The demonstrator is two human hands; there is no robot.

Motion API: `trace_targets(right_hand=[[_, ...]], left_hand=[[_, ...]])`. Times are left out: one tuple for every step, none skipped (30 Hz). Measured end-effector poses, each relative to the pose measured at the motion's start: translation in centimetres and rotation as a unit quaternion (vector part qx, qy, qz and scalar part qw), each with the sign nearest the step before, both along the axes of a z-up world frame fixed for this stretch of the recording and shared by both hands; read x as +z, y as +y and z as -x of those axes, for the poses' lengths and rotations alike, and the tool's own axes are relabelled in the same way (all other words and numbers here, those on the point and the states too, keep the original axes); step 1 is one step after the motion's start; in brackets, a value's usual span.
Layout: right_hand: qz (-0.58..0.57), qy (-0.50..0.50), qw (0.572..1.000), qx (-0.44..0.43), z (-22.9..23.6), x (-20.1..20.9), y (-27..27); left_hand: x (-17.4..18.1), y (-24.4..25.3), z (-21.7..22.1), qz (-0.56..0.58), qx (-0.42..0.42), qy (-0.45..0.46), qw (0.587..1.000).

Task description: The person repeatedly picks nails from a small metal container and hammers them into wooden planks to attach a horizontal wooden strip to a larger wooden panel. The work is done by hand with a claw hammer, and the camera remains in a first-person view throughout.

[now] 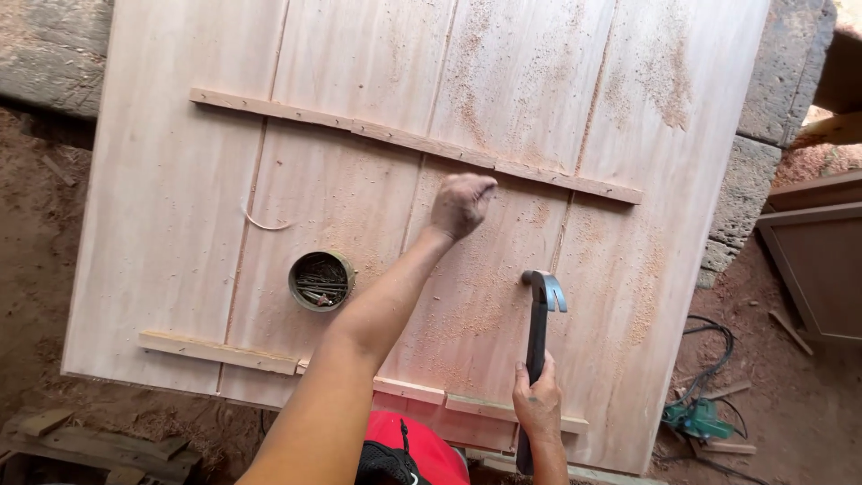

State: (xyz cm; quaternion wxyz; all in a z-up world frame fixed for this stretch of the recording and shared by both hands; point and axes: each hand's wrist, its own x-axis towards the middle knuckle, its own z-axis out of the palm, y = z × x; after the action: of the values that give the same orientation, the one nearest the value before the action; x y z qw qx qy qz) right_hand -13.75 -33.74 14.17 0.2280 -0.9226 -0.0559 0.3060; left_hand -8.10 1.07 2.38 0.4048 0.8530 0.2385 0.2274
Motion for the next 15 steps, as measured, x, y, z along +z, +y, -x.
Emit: trace_targets(right_hand=[[0.007,0.019,1.000,-0.010,0.2,0.3,-0.2],[0.012,0.020,1.000,-0.013,0.2,0.3,-0.4],[0.006,0.021,1.000,-0.008,0.2,0.1,-0.4],[0.000,0.022,1.000,-0.003,0.2,-0.1,-0.5],[0.003,0.021,1.000,-0.009,0.3,-0.4,-0.7],[-0.001,0.022,1.000,-0.007,0.4,-0.6,-0.9],[-0.005,0.021,1.000,-0.002,0.2,-0.9,-1.0],[-0.003,0.019,1.000,-0.005,0.2,-1.0,-1.1],[-0.003,0.011,1.000,0.002,0.2,-1.2,-1.2],[-0.003,0.002,1.000,0.010,0.3,-1.4,-1.3],[-0.003,0.002,1.000,0.008,0.2,-1.1,-1.1],[-0.008,0.012,1.000,0.004,0.1,-0.9,-0.9],[-0.013,0.023,1.000,0.000,0.1,-0.6,-0.8],[-0.012,0.023,1.000,0.000,0.3,-0.9,-1.2],[-0.052,0.009,0.999,-0.008,0.3,-1.2,-1.5]], left_hand=[[-0.7,0.2,-0.2,0.036,0.020,0.039,0.998],[0.2,0.8,-0.5,0.041,0.017,0.040,0.998],[1.1,1.6,-1.0,-0.004,0.059,0.013,0.998],[2.0,2.5,-1.5,-0.049,0.100,-0.015,0.994],[0.9,3.0,-1.8,-0.046,0.094,-0.016,0.994],[-0.1,3.5,-2.0,0.018,0.081,0.004,0.997],[-1.1,4.2,-2.3,0.082,0.070,0.022,0.994],[-1.3,4.1,-2.4,0.084,0.067,0.021,0.994],[-1.5,3.9,-2.5,0.096,0.068,0.024,0.993],[-1.8,3.8,-2.5,0.108,0.069,0.028,0.991],[-1.4,3.8,-2.6,0.109,0.067,0.028,0.991],[-1.0,3.7,-2.8,0.109,0.081,0.022,0.991],[-0.6,3.6,-2.8,0.109,0.095,0.017,0.989],[-0.7,3.5,-2.7,0.110,0.095,0.017,0.989],[-0.8,3.6,-2.8,0.106,0.102,0.013,0.989]])
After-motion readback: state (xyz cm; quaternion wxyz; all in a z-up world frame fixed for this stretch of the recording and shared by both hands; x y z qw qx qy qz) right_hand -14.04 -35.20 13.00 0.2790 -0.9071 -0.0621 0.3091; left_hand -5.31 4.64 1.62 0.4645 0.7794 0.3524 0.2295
